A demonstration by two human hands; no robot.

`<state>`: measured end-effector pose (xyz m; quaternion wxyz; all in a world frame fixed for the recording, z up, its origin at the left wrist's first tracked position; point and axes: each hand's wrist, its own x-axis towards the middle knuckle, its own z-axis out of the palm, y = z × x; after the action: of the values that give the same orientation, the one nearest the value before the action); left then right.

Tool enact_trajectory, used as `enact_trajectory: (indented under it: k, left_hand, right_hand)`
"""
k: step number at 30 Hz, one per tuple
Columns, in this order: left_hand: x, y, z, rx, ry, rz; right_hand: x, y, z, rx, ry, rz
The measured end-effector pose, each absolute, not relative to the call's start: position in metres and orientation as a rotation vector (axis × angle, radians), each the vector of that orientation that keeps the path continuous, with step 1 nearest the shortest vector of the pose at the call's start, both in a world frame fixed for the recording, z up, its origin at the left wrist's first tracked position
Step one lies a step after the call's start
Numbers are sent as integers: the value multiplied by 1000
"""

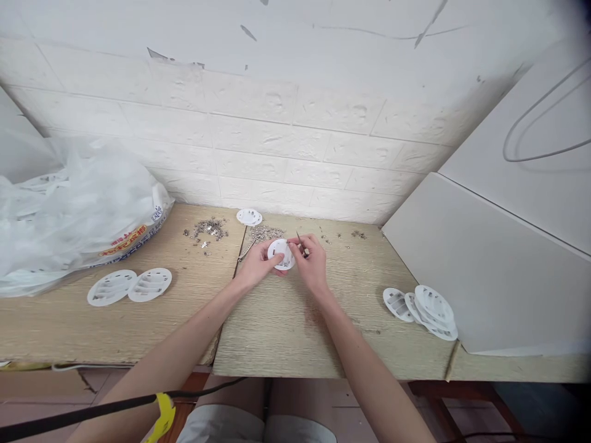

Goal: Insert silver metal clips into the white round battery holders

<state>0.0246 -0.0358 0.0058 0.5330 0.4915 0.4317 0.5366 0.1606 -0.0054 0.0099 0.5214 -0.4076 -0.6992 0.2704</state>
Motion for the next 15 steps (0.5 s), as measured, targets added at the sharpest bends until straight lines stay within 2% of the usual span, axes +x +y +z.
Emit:
enact_trajectory:
  k: [15]
  left_hand:
    - [26, -33, -1, 1288, 1148, 1279]
  right_hand:
    - [163, 0, 3, -1056, -1788, 472]
